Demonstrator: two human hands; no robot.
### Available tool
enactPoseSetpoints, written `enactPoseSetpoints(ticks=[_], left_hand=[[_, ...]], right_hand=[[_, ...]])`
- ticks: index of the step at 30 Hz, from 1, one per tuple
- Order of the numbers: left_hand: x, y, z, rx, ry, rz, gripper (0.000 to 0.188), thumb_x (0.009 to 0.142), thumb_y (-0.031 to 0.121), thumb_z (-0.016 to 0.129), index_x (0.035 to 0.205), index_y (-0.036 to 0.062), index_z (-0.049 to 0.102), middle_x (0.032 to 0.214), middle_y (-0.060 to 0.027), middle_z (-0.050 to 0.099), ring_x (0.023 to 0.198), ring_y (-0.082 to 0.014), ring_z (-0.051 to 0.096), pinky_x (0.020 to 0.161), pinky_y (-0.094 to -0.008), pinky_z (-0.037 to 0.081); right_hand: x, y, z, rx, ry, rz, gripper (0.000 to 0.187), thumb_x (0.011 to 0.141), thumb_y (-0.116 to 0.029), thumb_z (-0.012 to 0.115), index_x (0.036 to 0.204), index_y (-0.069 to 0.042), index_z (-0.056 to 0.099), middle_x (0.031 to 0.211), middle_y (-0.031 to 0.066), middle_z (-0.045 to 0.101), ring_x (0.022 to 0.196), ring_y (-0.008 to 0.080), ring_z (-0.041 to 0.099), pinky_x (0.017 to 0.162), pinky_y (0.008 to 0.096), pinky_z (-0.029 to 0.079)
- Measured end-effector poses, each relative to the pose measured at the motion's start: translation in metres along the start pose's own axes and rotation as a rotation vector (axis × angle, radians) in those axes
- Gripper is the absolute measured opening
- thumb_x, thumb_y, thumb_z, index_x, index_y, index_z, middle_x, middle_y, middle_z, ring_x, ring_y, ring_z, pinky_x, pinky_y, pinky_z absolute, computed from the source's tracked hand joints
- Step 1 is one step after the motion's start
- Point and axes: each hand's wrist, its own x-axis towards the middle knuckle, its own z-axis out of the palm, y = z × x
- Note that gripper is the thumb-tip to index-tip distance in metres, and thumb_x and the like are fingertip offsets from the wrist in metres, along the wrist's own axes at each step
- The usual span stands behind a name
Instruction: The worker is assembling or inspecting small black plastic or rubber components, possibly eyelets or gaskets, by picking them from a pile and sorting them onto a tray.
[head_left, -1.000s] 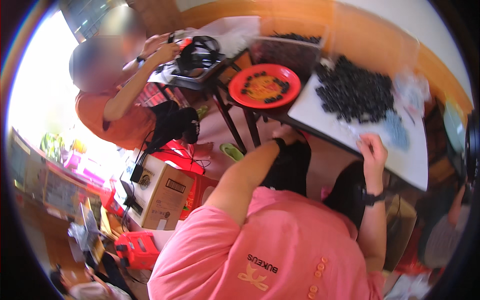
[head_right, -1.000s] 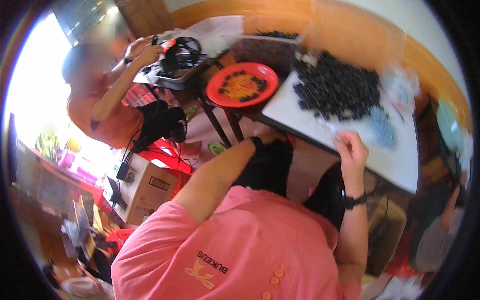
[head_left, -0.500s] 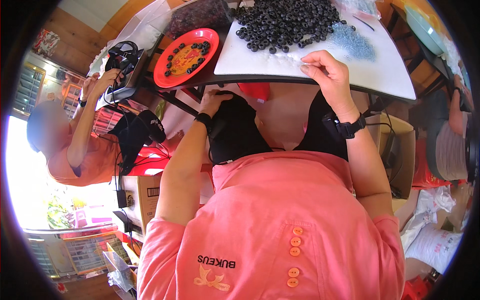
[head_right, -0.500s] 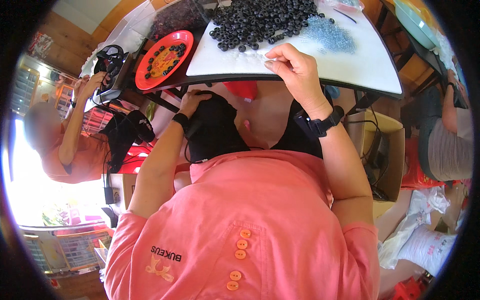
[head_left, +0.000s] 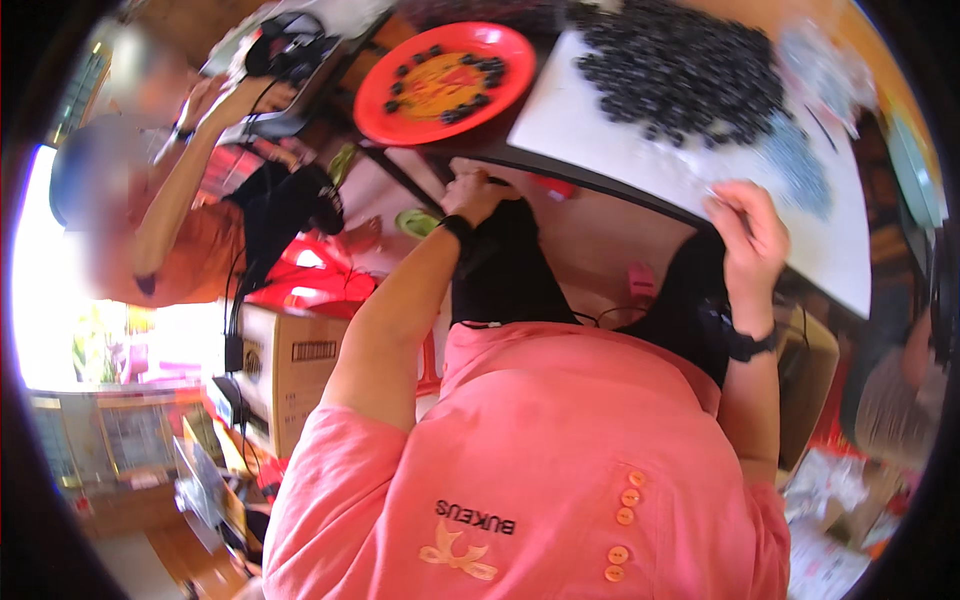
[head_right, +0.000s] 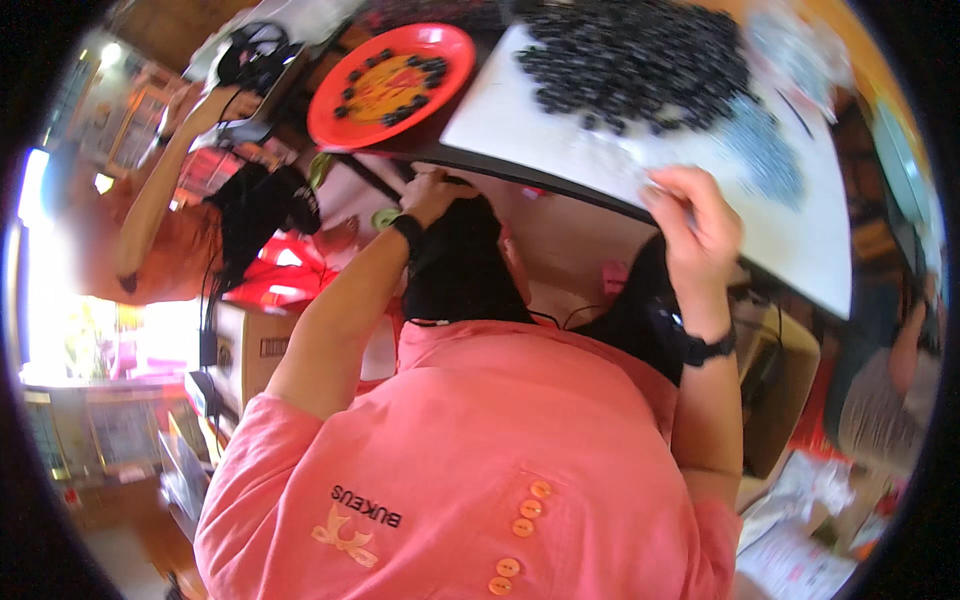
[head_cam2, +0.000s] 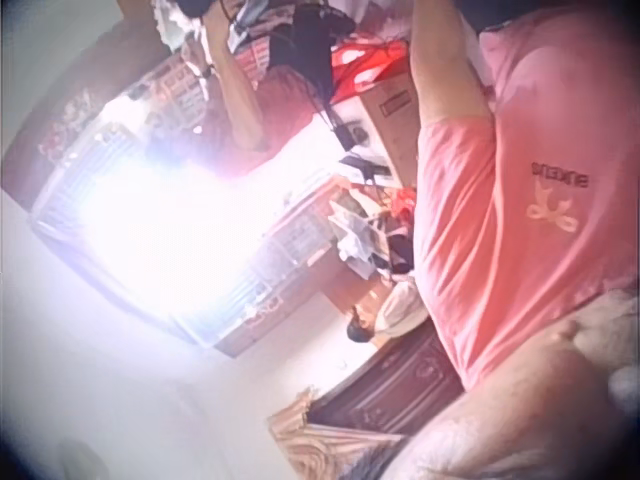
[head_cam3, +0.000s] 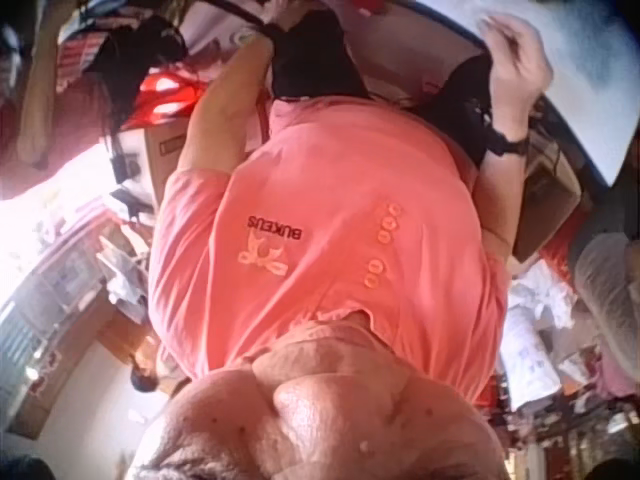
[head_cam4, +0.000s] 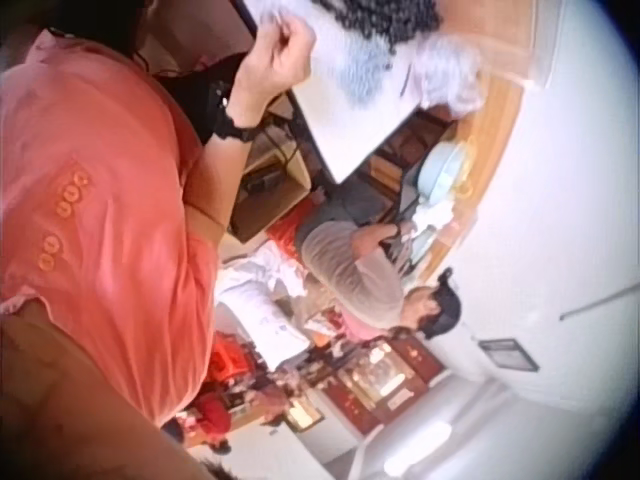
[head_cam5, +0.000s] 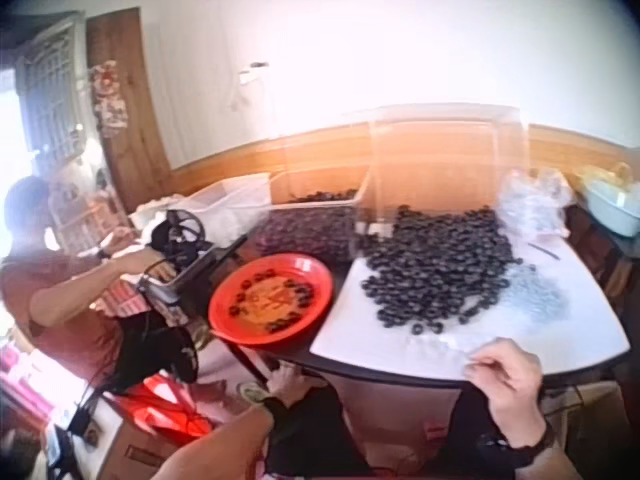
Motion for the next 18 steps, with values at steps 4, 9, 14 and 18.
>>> enactPoseSetpoints(ticks=[4,9,14,18], left_hand=[[-0.015,0.035,-0.015,0.026,0.047,-0.037,0.079,0.064,0.063,0.077,0.121,0.0094,0.068,0.128,-0.0183,0.057,0.122,-0.0433,0.053,0.092,-0.0552,0.049],[-0.023,0.062,-0.028,0.128,-0.097,-0.092,0.073,0.074,0.059,0.07,0.133,0.0173,0.06,0.132,-0.0138,0.061,0.116,-0.0386,0.062,0.083,-0.0592,0.051],[0.0,0.048,0.006,0.258,-0.053,-0.08,0.068,0.073,0.052,0.072,0.132,0.0215,0.059,0.13,-0.0118,0.06,0.122,-0.0337,0.054,0.075,-0.0623,0.05],[-0.001,0.036,0.0,0.326,0.138,0.135,0.053,0.076,0.042,0.068,0.125,0.0224,0.064,0.128,-0.0145,0.062,0.118,-0.0389,0.058,0.076,-0.0561,0.052]], right_hand=[[-0.006,0.004,-0.001,-0.109,0.031,0.01,0.013,0.087,0.006,0.068,0.098,0.001,0.064,0.09,0.0027,0.063,0.079,0.0084,0.055,0.073,0.0205,0.045],[-0.006,-0.002,0.0,-0.183,0.016,0.027,0.014,0.086,0.003,0.07,0.098,0.001,0.065,0.093,0.0072,0.065,0.08,0.0127,0.057,0.073,0.0239,0.047],[-0.005,-0.002,-0.002,-0.145,-0.018,-0.001,0.014,0.087,0.005,0.068,0.098,0.001,0.063,0.094,0.0108,0.063,0.08,0.0156,0.056,0.072,0.0243,0.046],[0.0,-0.002,0.0,-0.089,-0.085,-0.092,0.016,0.086,0.01,0.065,0.099,0.003,0.061,0.09,0.013,0.061,0.079,0.0206,0.056,0.068,0.0275,0.045]])
